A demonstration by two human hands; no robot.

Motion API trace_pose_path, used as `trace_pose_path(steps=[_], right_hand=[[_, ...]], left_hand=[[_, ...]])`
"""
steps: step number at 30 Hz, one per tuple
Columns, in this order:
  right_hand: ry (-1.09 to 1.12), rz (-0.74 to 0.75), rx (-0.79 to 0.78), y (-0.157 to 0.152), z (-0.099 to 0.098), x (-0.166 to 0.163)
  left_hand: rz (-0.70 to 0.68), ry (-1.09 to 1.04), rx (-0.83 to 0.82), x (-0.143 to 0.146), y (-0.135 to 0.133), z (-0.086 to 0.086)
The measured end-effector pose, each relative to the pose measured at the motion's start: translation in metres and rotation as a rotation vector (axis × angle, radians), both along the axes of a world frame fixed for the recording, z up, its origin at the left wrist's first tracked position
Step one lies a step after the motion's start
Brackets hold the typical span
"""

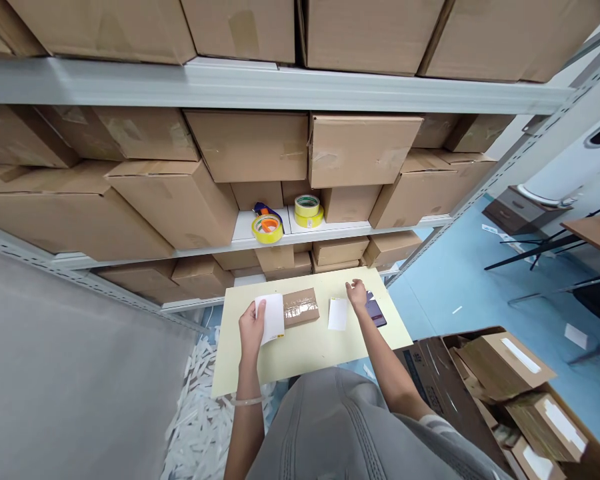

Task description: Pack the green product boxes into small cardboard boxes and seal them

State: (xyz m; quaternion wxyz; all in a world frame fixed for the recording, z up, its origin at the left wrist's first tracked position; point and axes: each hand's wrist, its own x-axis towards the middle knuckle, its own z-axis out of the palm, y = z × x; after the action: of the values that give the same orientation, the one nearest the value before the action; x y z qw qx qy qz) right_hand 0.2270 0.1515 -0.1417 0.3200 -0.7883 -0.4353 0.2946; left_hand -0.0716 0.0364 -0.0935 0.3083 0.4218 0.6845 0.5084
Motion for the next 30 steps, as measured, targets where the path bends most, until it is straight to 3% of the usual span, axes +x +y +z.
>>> trace_pose_path(steps=[2, 5, 8, 11, 14, 16, 19, 22, 25, 30], right_hand=[[0.101, 0.091, 0.061, -0.006, 0.012, -0.019], [0.473, 0.376, 0.208, -0.031, 0.029, -0.060], [0.666, 0.564, 0.201, -0.064, 0.042, -0.095], [0.761, 0.537, 0.189, -0.085, 0.054, -0.110], [0.781, 0.486, 0.238, -0.091, 0.065, -0.106], [0.770, 0.434, 0.280, -0.092, 0.073, -0.100], [0.733, 0.329, 0.315, -0.093, 0.083, -0.095], [0.712, 0.267, 0.314, -0.095, 0.094, -0.095], [0.755, 0.237, 0.336, -0.098, 0.106, -0.097], [0.854, 0.282, 0.362, -0.104, 0.124, -0.098]], left_hand=[[-0.004, -0.026, 0.022, 0.008, 0.007, 0.003], [0.038, -0.099, 0.062, 0.023, 0.020, 0.010], [0.123, -0.155, 0.082, 0.038, 0.033, 0.019], [0.131, -0.169, 0.097, 0.048, 0.037, 0.028], [0.047, -0.154, 0.141, 0.051, 0.032, 0.037], [0.042, -0.036, 0.225, 0.051, 0.025, 0.045], [0.048, 0.321, 0.355, 0.055, 0.012, 0.062], [-0.195, 0.652, 0.384, 0.066, 0.001, 0.079], [-0.443, 0.777, 0.372, 0.078, -0.006, 0.088], [-0.480, 0.752, 0.388, 0.082, -0.006, 0.089]])
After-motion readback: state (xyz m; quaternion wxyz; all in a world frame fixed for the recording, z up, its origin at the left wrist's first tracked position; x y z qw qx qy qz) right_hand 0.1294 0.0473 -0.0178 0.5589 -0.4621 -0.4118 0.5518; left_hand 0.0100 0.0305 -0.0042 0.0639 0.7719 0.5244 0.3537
